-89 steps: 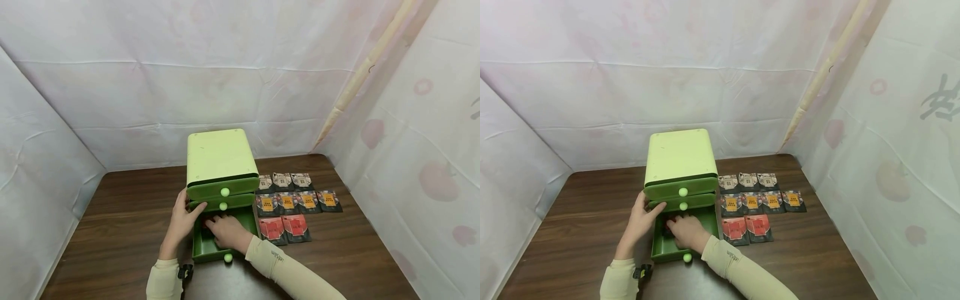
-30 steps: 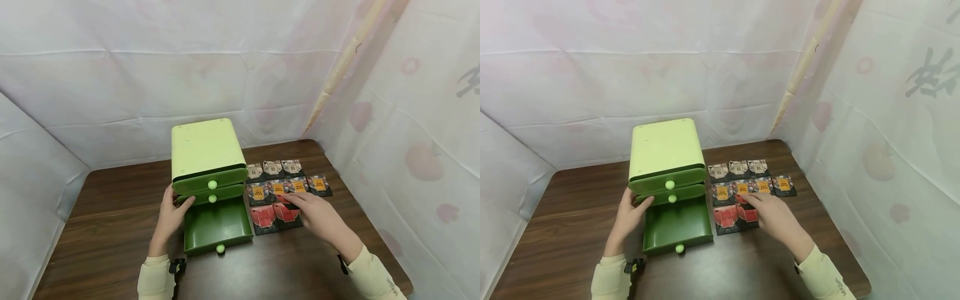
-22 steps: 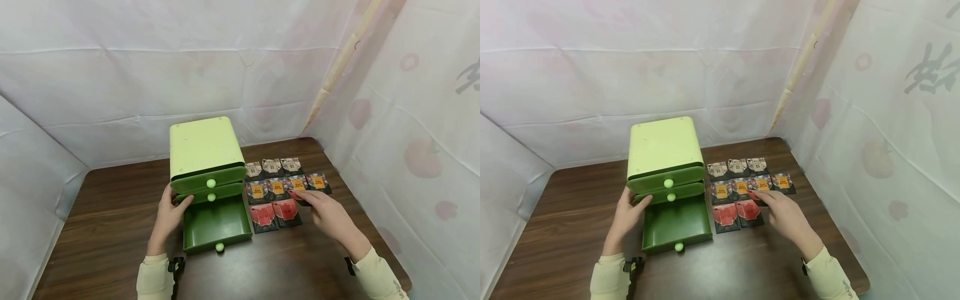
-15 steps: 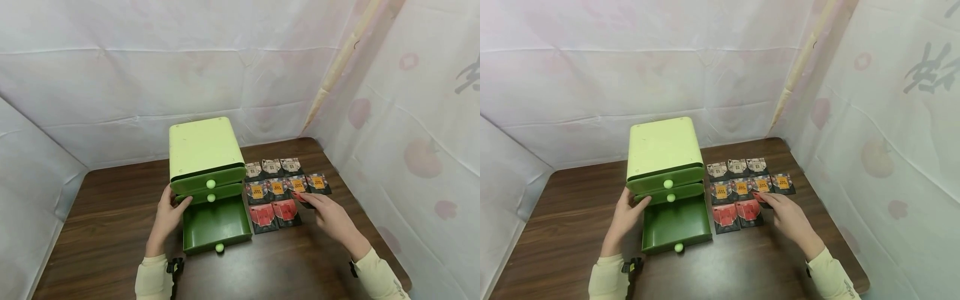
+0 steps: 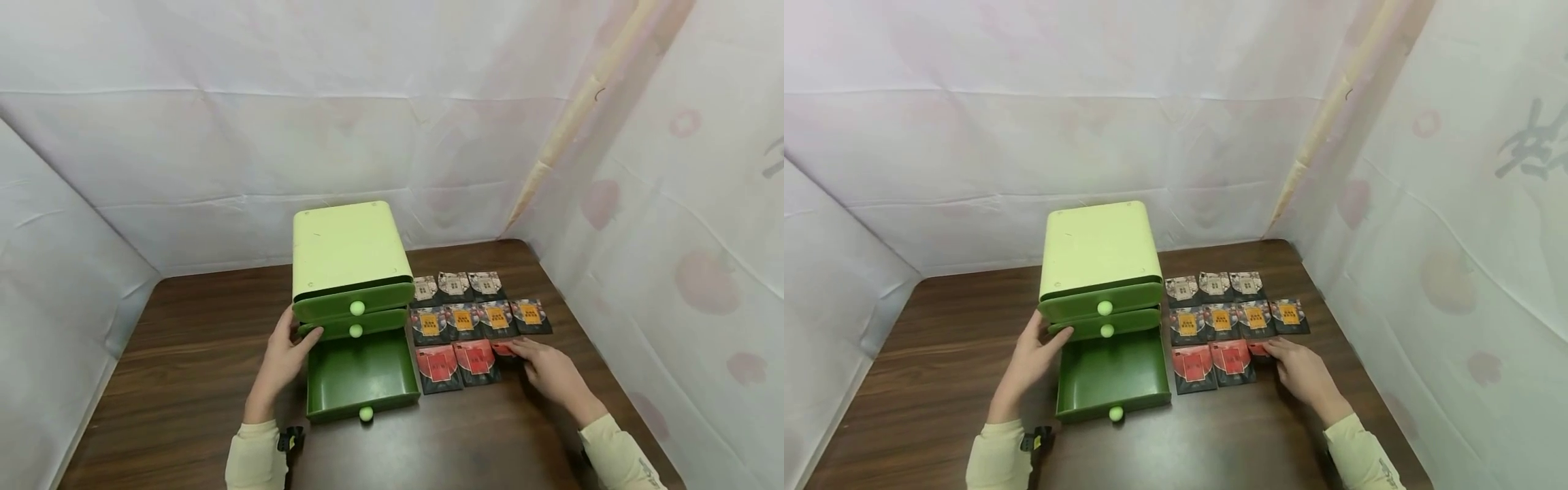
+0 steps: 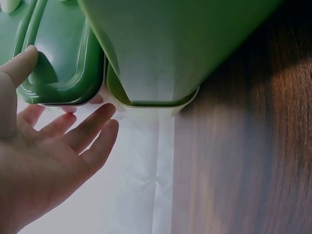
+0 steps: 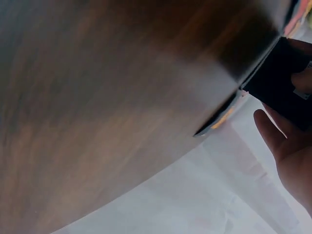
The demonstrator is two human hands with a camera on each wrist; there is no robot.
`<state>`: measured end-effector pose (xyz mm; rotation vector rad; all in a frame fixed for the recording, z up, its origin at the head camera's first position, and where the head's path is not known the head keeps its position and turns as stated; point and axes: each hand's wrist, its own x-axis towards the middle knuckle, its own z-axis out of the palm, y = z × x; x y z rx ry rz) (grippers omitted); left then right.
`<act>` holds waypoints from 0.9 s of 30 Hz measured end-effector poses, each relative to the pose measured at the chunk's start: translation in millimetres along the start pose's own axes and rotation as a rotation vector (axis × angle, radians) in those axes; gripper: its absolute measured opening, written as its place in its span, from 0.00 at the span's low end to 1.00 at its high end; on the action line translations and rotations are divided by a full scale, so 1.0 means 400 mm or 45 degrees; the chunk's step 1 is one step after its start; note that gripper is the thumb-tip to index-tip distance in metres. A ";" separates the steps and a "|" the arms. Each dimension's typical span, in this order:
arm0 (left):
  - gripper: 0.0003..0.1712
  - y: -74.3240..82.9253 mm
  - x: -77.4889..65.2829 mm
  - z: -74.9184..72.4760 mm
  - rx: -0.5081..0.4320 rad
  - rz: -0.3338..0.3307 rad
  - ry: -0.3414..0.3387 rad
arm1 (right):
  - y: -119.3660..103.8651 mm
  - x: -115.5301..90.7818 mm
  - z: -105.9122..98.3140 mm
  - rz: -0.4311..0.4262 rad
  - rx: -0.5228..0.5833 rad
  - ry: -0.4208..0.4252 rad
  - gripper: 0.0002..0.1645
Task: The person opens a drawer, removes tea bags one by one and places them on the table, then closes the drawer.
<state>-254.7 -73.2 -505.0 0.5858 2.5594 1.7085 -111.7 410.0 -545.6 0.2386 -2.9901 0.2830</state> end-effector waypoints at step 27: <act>0.36 0.086 -0.012 -0.018 -0.017 0.039 -0.050 | -0.073 0.017 -0.039 0.018 -0.028 -0.073 0.30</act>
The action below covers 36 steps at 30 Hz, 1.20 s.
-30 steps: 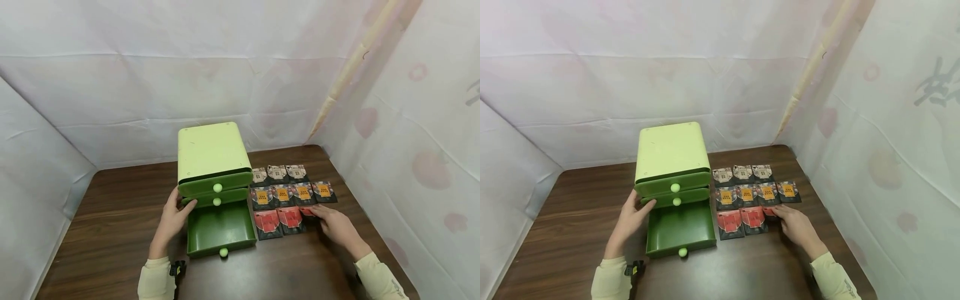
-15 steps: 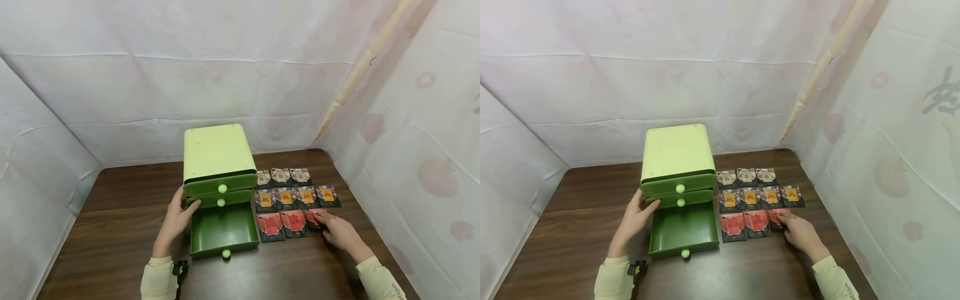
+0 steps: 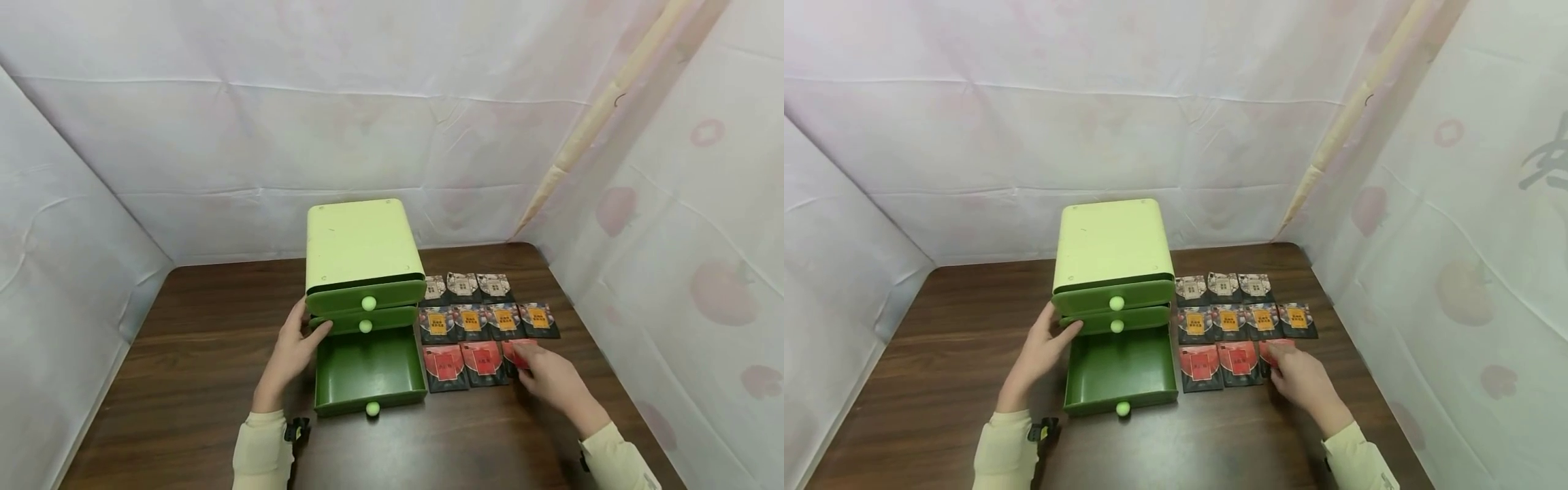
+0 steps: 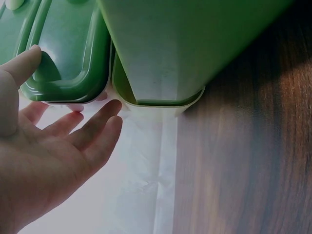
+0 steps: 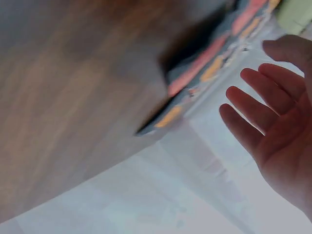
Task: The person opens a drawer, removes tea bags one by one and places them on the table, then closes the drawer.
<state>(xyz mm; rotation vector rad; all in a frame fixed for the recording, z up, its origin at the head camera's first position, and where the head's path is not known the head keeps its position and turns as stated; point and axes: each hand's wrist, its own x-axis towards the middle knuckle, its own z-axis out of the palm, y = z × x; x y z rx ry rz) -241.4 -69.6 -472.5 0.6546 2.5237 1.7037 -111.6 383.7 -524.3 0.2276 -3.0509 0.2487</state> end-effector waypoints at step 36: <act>0.40 -0.051 0.015 0.049 0.223 0.156 0.294 | -0.586 0.041 0.126 0.126 0.168 -0.128 0.32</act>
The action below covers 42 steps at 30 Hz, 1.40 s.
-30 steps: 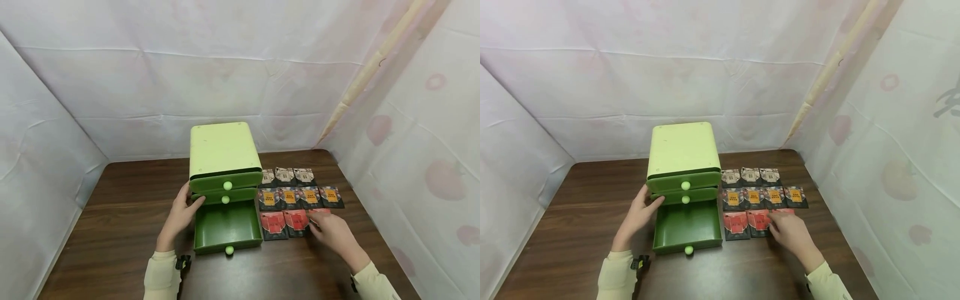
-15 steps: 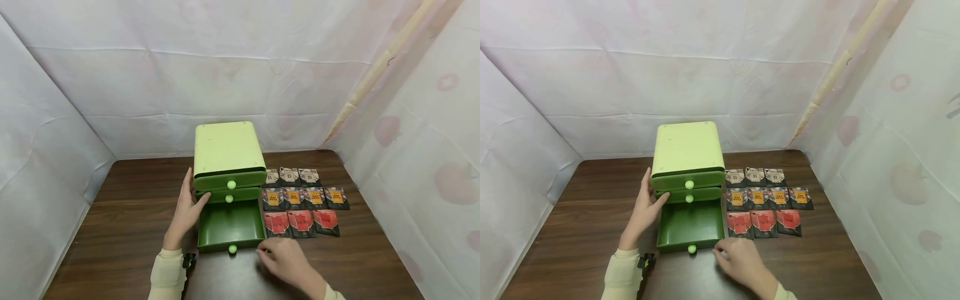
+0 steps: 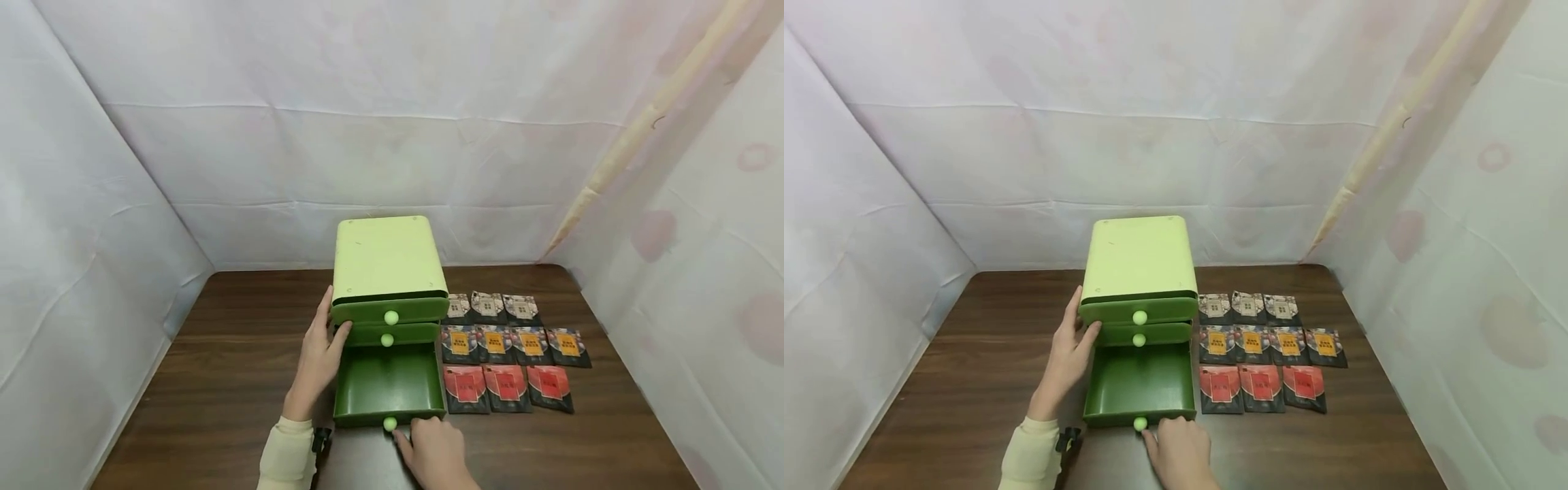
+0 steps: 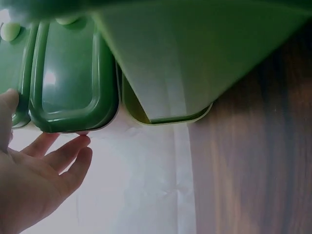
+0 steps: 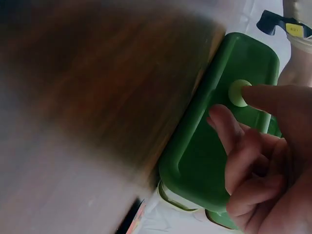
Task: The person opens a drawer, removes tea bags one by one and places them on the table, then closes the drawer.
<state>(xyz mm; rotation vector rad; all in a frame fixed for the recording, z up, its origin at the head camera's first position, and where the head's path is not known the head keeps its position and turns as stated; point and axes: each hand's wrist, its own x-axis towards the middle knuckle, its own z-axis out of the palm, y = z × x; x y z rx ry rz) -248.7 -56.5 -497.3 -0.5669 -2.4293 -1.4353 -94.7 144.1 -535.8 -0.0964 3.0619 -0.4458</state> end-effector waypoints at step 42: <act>0.39 0.011 0.007 -0.015 0.133 -0.034 0.035 | -0.048 0.192 0.015 -0.119 -0.198 0.346 0.29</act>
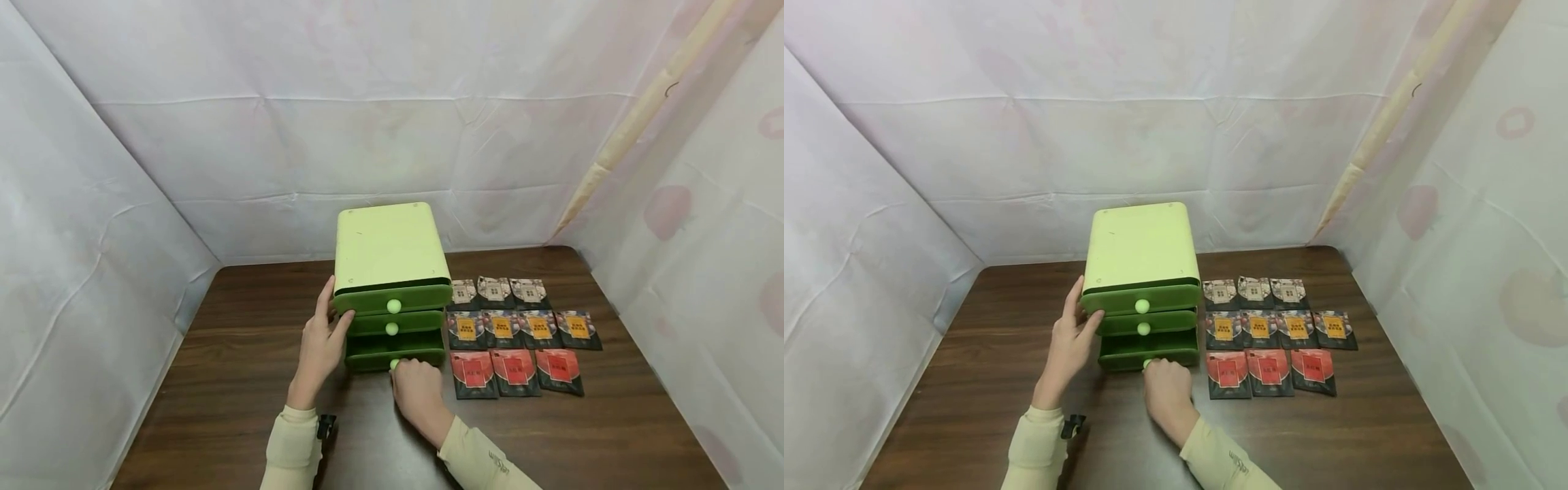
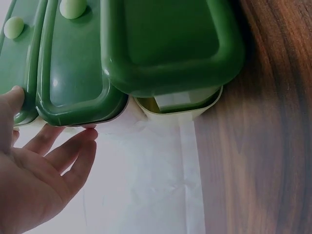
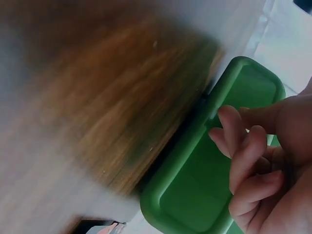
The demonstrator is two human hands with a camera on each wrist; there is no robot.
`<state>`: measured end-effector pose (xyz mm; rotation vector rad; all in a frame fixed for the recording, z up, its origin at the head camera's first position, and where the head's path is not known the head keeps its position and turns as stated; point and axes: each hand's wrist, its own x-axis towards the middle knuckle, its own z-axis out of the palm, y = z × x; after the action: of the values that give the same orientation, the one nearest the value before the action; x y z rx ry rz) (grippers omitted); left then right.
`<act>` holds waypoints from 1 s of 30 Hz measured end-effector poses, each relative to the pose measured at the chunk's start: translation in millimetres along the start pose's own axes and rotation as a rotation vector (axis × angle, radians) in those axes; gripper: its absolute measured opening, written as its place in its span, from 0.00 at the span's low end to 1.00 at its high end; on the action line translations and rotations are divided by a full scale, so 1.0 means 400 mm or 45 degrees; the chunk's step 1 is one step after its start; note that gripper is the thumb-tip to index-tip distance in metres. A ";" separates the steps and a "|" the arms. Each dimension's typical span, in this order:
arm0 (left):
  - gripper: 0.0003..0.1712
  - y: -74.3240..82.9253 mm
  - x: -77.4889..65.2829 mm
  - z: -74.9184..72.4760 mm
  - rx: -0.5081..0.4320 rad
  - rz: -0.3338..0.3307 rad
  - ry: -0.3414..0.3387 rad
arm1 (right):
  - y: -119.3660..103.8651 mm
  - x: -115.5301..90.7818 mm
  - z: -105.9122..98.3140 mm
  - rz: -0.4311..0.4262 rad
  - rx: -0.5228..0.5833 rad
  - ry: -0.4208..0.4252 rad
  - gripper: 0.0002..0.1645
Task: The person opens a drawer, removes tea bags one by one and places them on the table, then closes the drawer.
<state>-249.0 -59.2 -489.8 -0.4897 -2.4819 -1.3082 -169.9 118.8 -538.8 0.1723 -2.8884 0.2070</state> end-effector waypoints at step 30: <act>0.40 -0.008 0.000 0.003 -0.065 0.005 0.014 | 0.034 0.103 0.051 0.187 0.110 -0.109 0.16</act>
<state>-250.5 -59.8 -492.6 -0.4976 -2.4425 -1.3717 -216.1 125.0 -549.9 -0.0173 -2.9809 0.3597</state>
